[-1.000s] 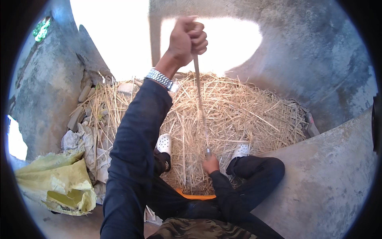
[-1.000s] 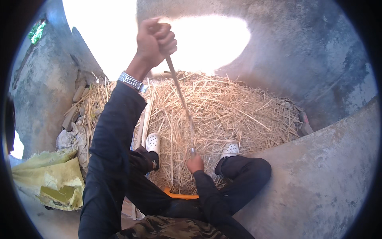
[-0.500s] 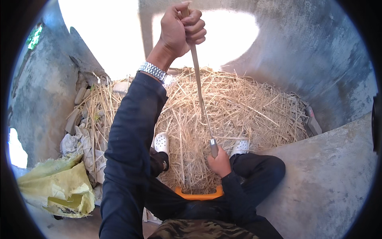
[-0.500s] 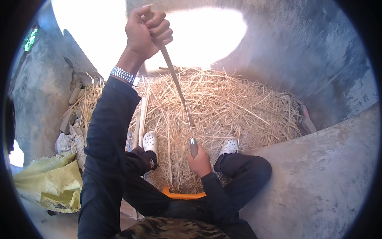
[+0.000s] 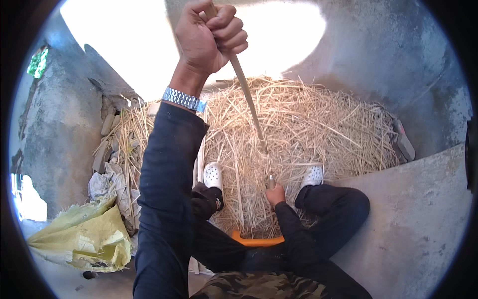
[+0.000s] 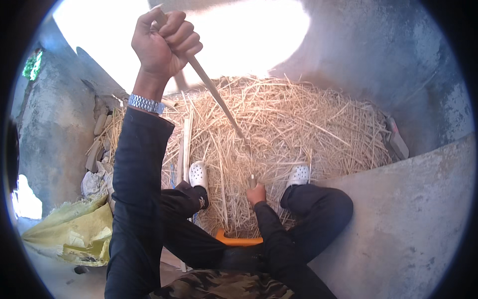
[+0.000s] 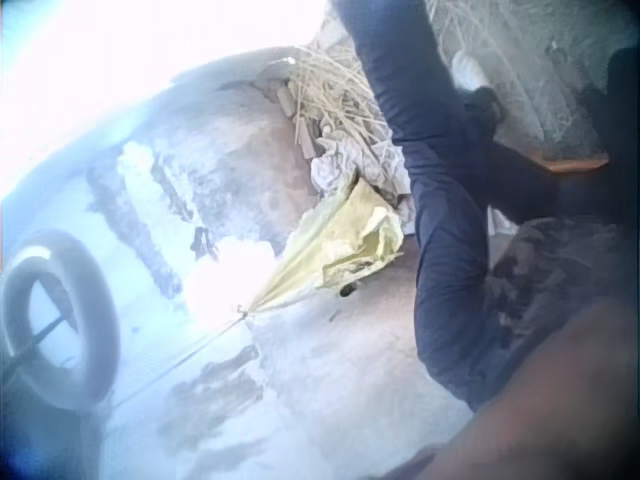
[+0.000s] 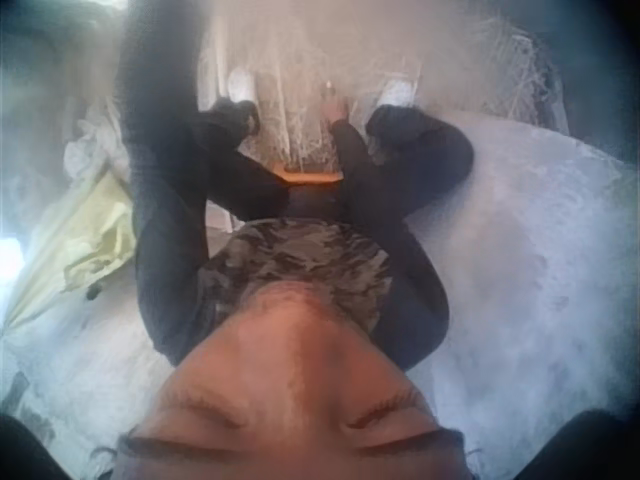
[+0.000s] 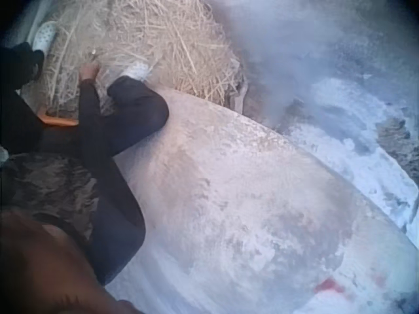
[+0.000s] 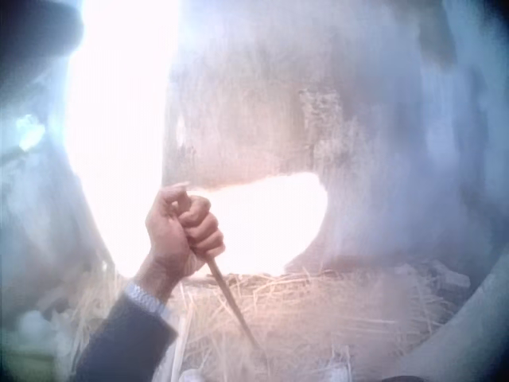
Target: The person sits on a pile of straw and uses a knife to split long, thin wooden sticks into smaller pieces. They hold the stick vertically and strike it with the knife to create splits, repeating this process for multiple sticks.
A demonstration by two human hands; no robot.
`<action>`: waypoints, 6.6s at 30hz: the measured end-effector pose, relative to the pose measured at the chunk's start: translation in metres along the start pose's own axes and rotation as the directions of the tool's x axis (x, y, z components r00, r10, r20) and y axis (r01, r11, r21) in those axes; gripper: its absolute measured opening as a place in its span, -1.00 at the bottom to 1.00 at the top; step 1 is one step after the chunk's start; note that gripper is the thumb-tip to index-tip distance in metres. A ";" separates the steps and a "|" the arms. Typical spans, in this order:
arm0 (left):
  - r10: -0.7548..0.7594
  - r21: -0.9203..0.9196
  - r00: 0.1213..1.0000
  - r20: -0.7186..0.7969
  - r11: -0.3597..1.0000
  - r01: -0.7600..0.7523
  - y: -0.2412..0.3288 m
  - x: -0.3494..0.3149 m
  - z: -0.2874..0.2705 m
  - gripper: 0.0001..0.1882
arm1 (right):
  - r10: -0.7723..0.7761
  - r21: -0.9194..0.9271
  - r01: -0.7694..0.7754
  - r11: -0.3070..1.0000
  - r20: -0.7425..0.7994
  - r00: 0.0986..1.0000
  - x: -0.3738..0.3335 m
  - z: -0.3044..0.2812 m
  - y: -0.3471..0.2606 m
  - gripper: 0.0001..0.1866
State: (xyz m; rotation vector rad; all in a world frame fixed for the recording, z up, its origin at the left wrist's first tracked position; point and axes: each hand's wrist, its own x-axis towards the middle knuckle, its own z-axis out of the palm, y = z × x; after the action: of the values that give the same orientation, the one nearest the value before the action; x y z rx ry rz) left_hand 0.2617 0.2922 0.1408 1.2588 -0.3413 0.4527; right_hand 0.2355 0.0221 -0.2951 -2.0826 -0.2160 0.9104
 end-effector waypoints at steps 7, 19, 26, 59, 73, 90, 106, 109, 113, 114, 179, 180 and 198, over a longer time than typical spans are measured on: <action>0.027 0.040 0.959 -0.281 0.999 -0.016 -0.011 -0.011 -0.003 -0.54 | -0.436 0.015 0.442 0.897 -0.141 0.889 -0.060 -0.012 -0.050 -0.72; -0.006 0.058 0.945 -0.328 0.998 0.027 -0.011 -0.008 -0.005 -0.54 | 0.303 0.621 -0.591 0.515 0.513 0.803 -0.048 -0.014 0.028 -0.93; 0.306 0.411 0.591 -0.746 0.910 0.047 -0.024 -0.003 0.024 -0.49 | -0.311 0.495 0.325 0.806 -0.113 0.944 -0.151 -0.035 -0.091 -0.90; 0.638 0.627 0.521 -0.568 0.745 -0.229 -0.057 0.010 0.043 -0.58 | -0.513 0.229 0.611 0.758 -0.370 0.775 -0.170 -0.059 -0.119 -0.80; 0.587 0.551 0.596 -0.548 0.790 -0.270 -0.052 0.007 0.023 -0.55 | -0.223 0.554 0.233 0.799 -0.086 0.971 -0.142 -0.053 -0.084 -0.81; 0.511 0.395 0.661 -0.549 0.856 -0.333 -0.049 0.000 0.020 -0.53 | -0.303 0.596 0.154 0.788 0.157 0.940 -0.148 -0.063 -0.144 -0.86; 0.542 0.473 0.606 -0.582 0.832 -0.290 -0.050 -0.001 0.018 -0.57 | -0.053 0.504 -0.102 0.858 0.283 0.958 -0.078 -0.030 -0.073 -0.82; 0.562 0.469 0.603 -0.566 0.821 -0.326 -0.050 0.001 0.013 -0.57 | -0.241 0.580 0.129 0.805 0.120 0.963 -0.113 -0.052 -0.116 -0.82; 0.578 0.646 0.589 -0.565 0.754 -0.121 -0.055 -0.002 0.023 -0.44 | -0.492 0.323 0.600 0.732 -0.358 0.793 -0.123 -0.043 -0.153 -0.83; 0.597 0.725 0.578 -0.556 0.689 -0.014 -0.053 -0.001 0.025 -0.35 | -0.510 0.306 0.658 0.688 -0.440 0.739 -0.124 -0.036 -0.160 -0.82; 0.176 0.123 0.943 -0.281 0.982 -0.147 -0.034 -0.031 0.023 -0.43 | 0.103 0.333 -0.083 0.939 -0.042 0.994 -0.065 0.057 -0.021 -0.69; 0.165 0.072 0.951 -0.261 0.986 -0.151 -0.035 -0.032 0.023 -0.43 | 0.154 0.330 -0.168 0.929 0.067 0.986 -0.052 0.045 0.020 -0.70; 0.268 0.297 0.745 -0.610 0.950 -0.098 -0.050 -0.033 0.027 -0.37 | -0.507 0.304 0.565 0.766 -0.253 0.824 -0.135 0.007 -0.147 -0.81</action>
State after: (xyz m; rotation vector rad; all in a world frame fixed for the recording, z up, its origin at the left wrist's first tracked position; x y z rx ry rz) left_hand 0.2583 0.2494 0.0904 1.2275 0.1955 1.0975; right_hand 0.1566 0.0610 -0.1156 -1.5937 -0.4944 0.3894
